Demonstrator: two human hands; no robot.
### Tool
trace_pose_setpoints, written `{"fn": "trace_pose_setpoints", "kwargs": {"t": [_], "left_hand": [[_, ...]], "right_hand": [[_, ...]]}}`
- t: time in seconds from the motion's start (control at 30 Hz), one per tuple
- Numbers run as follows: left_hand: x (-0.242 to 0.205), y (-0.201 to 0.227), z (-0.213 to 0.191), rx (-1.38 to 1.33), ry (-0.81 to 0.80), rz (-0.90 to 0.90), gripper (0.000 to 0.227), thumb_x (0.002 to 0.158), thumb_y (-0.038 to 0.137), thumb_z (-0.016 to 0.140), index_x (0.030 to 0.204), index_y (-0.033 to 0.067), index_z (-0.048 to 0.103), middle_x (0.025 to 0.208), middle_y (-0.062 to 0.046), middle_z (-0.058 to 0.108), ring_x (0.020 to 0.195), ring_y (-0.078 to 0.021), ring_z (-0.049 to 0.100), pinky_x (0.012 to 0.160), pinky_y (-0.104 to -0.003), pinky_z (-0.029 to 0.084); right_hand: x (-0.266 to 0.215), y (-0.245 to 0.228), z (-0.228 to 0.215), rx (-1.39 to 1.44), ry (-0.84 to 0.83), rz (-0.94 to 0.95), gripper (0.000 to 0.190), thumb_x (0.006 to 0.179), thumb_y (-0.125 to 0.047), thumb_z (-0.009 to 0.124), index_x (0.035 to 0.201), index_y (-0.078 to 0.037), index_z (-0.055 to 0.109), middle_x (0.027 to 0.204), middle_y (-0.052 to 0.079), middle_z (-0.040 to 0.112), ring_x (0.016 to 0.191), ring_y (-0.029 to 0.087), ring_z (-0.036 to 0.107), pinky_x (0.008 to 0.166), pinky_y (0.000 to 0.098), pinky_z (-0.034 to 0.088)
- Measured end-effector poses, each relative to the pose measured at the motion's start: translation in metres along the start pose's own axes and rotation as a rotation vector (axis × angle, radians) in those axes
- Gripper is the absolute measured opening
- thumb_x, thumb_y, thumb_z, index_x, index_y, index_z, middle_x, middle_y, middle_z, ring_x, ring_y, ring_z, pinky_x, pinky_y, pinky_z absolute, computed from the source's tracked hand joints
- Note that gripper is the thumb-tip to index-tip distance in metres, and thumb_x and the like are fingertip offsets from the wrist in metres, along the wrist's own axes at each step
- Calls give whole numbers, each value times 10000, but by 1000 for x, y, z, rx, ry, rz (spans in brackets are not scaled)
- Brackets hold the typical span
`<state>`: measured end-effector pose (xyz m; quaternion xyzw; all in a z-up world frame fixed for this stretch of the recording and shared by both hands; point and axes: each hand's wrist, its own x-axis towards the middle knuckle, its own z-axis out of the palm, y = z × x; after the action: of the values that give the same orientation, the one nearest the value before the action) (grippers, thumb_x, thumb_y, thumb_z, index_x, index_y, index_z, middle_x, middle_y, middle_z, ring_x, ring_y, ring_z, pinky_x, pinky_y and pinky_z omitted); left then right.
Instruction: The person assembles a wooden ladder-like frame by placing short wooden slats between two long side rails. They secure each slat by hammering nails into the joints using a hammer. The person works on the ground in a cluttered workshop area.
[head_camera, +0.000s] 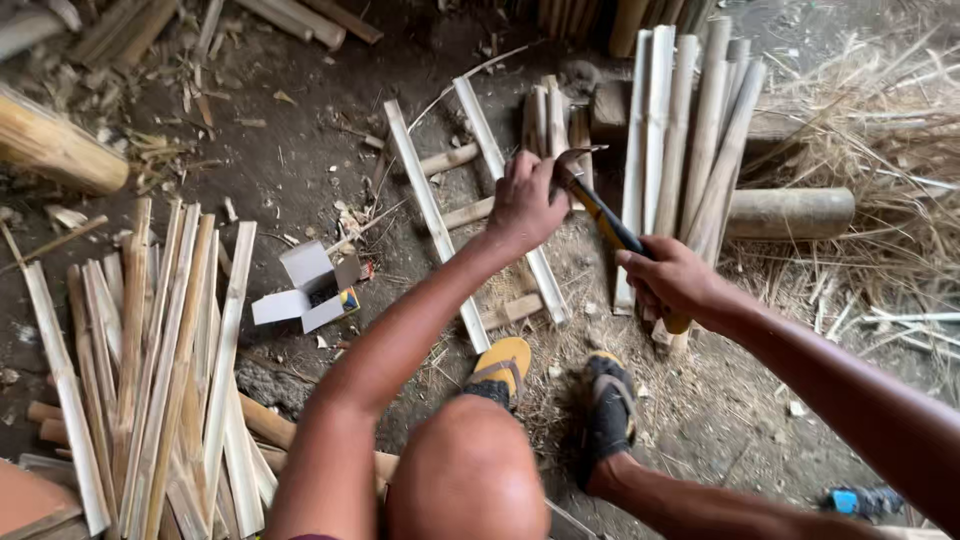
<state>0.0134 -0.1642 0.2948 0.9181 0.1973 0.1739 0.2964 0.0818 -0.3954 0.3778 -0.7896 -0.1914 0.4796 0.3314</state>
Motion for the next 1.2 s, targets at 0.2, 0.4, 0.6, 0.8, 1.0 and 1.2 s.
{"fn": "trace_pose_setpoints", "kwargs": {"t": [0.2, 0.4, 0.6, 0.8, 1.0, 1.2], "left_hand": [[-19, 51, -48, 201, -463, -9, 523, 897, 186, 644, 1371, 17, 504, 1255, -117, 448, 1184, -246, 450, 1030, -426, 439], [-25, 97, -69, 383, -654, 9, 416, 897, 150, 613, 1279, 16, 521, 1260, -134, 448, 1118, -248, 506, 997, -429, 489], [-15, 126, -62, 381, -625, -7, 325, 904, 143, 616, 1180, -12, 541, 1298, -153, 454, 1041, -248, 574, 890, -399, 566], [-17, 119, -74, 382, -624, -62, 343, 914, 148, 625, 1211, 10, 525, 1291, -147, 446, 1062, -263, 568, 876, -404, 543], [-16, 100, -88, 403, -602, -50, 231, 915, 139, 633, 1115, 26, 625, 1088, -90, 548, 855, -189, 542, 653, -312, 457], [2, 32, -94, 312, -708, -224, 120, 905, 117, 623, 926, 24, 695, 750, -62, 615, 616, -148, 556, 570, -326, 480]], "right_hand": [[-24, 43, -19, 11, -37, -79, 288, 1036, -306, 537, 963, -28, 553, 668, 27, 513, 505, 151, 502, 457, 334, 479], [-40, 63, -17, 55, 25, -131, 240, 1019, -314, 556, 1000, -75, 556, 677, 0, 533, 522, 113, 512, 479, 310, 481], [-34, 48, -10, 132, 78, -192, 253, 1018, -304, 583, 959, -60, 544, 663, 13, 517, 513, 135, 508, 471, 329, 450], [-29, 31, -1, 103, 69, -213, 256, 1019, -277, 585, 935, -45, 517, 651, 33, 533, 515, 154, 531, 484, 334, 474], [-42, 1, 6, 40, -20, -210, 236, 1043, -282, 550, 1001, -50, 565, 729, 34, 564, 555, 117, 513, 508, 296, 485], [-8, -10, 22, -127, -49, -87, 252, 1020, -254, 529, 1088, -34, 633, 786, 22, 623, 556, 117, 501, 462, 274, 452]]}}
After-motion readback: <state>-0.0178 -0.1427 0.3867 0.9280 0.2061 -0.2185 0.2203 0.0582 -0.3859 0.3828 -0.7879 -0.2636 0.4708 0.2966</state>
